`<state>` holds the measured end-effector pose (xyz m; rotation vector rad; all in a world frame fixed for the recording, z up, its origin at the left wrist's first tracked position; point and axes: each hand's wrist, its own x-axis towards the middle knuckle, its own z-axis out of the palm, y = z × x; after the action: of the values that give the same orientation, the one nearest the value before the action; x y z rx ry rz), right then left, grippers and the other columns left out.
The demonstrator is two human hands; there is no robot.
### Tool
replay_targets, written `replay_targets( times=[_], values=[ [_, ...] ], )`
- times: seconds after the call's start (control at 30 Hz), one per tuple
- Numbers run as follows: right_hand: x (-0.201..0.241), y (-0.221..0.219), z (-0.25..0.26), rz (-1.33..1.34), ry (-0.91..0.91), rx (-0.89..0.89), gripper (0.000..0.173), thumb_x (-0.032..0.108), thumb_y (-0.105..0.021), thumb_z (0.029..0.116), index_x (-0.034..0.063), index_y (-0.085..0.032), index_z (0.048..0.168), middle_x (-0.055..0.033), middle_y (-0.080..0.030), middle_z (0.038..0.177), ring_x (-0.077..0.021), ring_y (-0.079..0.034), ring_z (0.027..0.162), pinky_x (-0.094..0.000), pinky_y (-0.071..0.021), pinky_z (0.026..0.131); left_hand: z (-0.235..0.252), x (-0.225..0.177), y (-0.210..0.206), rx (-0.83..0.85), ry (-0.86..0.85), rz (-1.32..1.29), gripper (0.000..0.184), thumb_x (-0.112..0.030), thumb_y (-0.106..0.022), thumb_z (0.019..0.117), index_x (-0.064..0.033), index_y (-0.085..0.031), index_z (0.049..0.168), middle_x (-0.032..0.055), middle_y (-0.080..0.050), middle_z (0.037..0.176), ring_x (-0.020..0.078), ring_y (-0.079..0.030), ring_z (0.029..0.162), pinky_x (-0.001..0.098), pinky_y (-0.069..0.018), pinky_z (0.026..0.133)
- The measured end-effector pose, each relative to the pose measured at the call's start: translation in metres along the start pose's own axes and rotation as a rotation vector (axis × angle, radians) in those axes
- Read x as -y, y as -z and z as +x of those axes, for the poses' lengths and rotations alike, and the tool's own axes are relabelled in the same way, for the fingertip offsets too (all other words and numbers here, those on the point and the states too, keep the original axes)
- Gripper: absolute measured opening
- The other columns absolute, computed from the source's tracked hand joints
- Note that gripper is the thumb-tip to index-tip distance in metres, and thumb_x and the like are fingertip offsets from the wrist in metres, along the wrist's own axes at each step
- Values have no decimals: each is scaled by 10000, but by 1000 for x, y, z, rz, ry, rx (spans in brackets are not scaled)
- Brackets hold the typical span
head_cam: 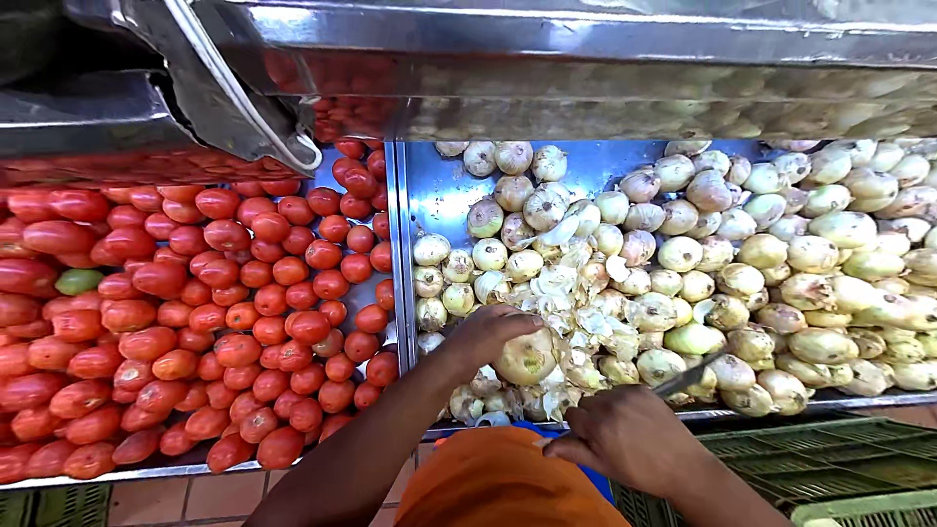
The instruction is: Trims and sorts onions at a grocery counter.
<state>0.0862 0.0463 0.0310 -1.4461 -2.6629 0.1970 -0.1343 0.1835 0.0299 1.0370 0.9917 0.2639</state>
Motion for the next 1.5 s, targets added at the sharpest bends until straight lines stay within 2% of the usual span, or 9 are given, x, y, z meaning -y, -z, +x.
replay_targets(
  times=[0.13,0.27,0.43,0.57,0.83,0.97,1.13,1.33,1.5],
  values=[
    [-12,19,14,42,-288,-55,699,807,-456,909,162,-572,665,17,-485,538,-171,-538,462,-394,-442,402,0,-6,6,2,-4,97,489,-485,-662,942,-99,-684,1241,127,-696,1129,248,-663,1065,521,-532,932],
    [-19,25,30,-24,-301,-41,756,904,-440,815,178,-564,643,32,-470,527,-155,-529,456,-372,-414,402,-2,-8,-5,27,-14,198,468,-474,-655,970,-99,-683,1248,129,-700,1104,249,-673,1020,503,-551,882],
    [-7,11,38,-106,-171,-95,717,772,-384,963,166,-529,609,13,-442,499,-176,-524,437,-365,-396,384,6,-1,-7,-6,25,187,468,-490,-641,972,-90,-694,1209,153,-701,1077,280,-679,989,522,-554,852],
    [4,-11,23,-47,-100,11,708,726,-365,997,157,-537,611,-4,-470,509,-191,-552,452,-385,-432,394,15,0,12,-50,62,-122,477,-485,-526,1013,-90,-663,1243,167,-706,1070,273,-704,872,423,-590,670],
    [-20,22,46,26,-347,-18,737,893,-466,819,183,-576,652,36,-481,525,-157,-531,459,-394,-429,414,7,-4,7,-39,-19,72,496,-479,-640,964,-88,-648,1269,148,-680,1160,267,-651,1091,538,-522,947],
    [-13,13,52,-47,-239,10,743,817,-350,940,172,-552,632,5,-473,509,-186,-559,463,-395,-435,405,13,1,3,-50,-18,212,488,-516,-640,950,-120,-680,1233,125,-698,1113,257,-666,1053,546,-533,910],
    [4,-3,42,31,-139,102,718,754,-375,975,151,-554,629,-13,-490,516,-199,-573,469,-414,-445,415,20,1,16,-139,-10,-143,433,-457,-526,1024,-92,-660,1214,147,-705,1054,262,-697,894,439,-589,716],
    [-20,23,55,26,-342,4,718,859,-473,855,177,-587,662,21,-494,530,-171,-553,478,-409,-439,427,14,-1,9,-98,-13,83,470,-487,-616,964,-105,-668,1231,146,-686,1123,271,-659,1056,540,-533,912],
    [-19,17,61,-55,-186,62,716,776,-340,973,180,-583,658,13,-483,511,-176,-567,467,-389,-437,408,19,0,5,-50,-1,185,468,-486,-625,962,-101,-685,1222,134,-694,1103,261,-662,1045,540,-533,905]
  ],
)
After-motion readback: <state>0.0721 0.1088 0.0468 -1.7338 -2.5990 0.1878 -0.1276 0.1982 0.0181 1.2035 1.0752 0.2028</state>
